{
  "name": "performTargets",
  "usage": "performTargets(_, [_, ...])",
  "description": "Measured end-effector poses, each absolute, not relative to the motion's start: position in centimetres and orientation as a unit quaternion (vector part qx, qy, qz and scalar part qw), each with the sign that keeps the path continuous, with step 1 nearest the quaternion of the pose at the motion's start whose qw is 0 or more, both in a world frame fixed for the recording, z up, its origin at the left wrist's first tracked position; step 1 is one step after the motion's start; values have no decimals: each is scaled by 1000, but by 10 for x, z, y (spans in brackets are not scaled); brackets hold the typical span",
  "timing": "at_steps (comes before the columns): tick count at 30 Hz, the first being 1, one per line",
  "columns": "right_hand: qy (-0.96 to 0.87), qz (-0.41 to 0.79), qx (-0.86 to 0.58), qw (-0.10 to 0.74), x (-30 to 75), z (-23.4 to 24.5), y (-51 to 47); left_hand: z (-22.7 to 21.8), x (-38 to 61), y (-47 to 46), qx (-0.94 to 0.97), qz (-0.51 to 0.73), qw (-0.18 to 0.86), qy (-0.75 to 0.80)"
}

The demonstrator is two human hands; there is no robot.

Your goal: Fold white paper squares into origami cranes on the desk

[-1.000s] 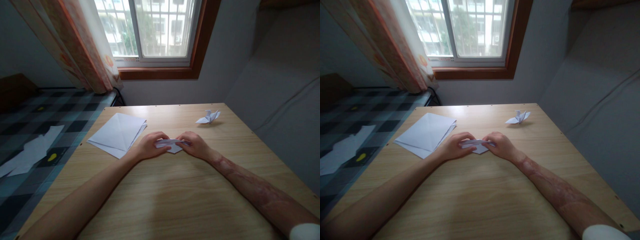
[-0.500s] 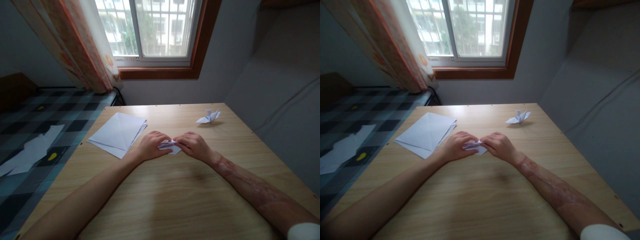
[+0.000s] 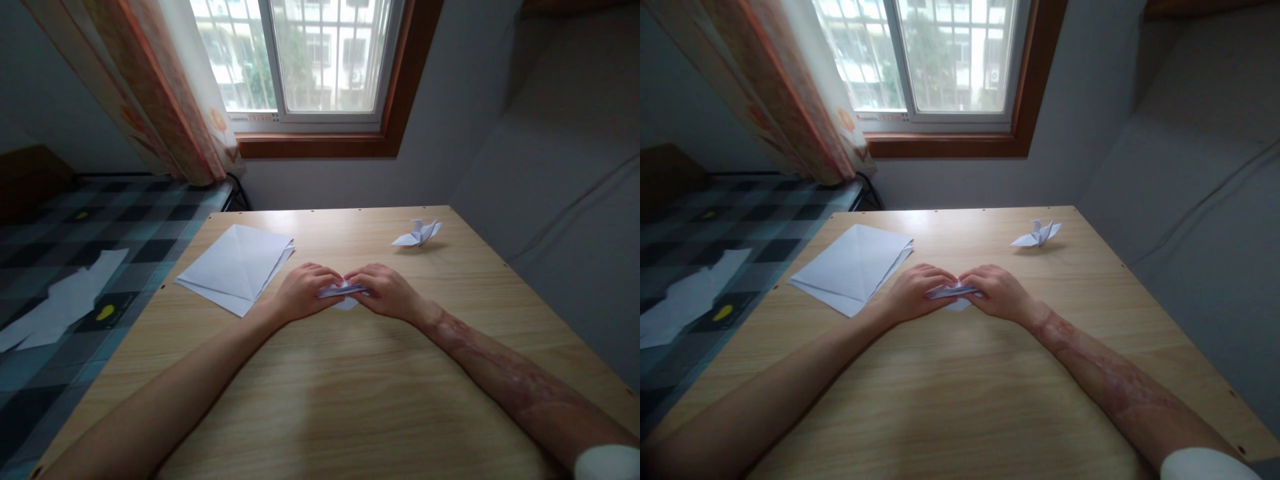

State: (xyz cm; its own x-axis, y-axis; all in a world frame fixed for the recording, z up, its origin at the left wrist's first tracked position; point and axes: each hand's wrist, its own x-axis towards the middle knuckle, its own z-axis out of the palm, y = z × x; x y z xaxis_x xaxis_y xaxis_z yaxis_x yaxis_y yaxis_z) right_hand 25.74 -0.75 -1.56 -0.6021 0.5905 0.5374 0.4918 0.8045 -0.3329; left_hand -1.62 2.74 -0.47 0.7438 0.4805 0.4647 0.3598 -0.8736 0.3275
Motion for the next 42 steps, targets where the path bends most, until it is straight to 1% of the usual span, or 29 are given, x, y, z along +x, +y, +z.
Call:
performTargets(12, [-898,83,-303,307,258,-12,-7,-5,-17,29,934,262,106,219])
performTargets(17, [-900,79,-300,306,258,-14,-7,-5,-16,28,934,265,100,219])
performTargets(20, [-889,74,-318,321,260,-17,-6,-1,-15,25,928,268,108,235])
performTargets(23, [-862,62,-359,354,262,-18,-6,6,-16,21,898,297,155,284])
performTargets(26, [-825,72,-396,396,262,-18,-8,9,-18,22,837,349,261,330])
performTargets(29, [-780,138,-423,441,261,-20,-9,6,-21,27,790,380,343,338])
performTargets(33, [-708,282,-450,466,263,-23,-4,-4,-22,35,740,387,430,343])
performTargets(36, [-661,385,-440,470,265,-25,2,-9,-21,40,723,397,447,346])
performTargets(38, [-642,428,-437,462,266,-26,5,-12,-20,43,704,401,476,343])
performTargets(40, [-641,443,-438,448,266,-27,7,-14,-20,45,691,408,488,343])
performTargets(42, [-654,431,-444,435,266,-28,7,-14,-19,46,696,423,456,357])
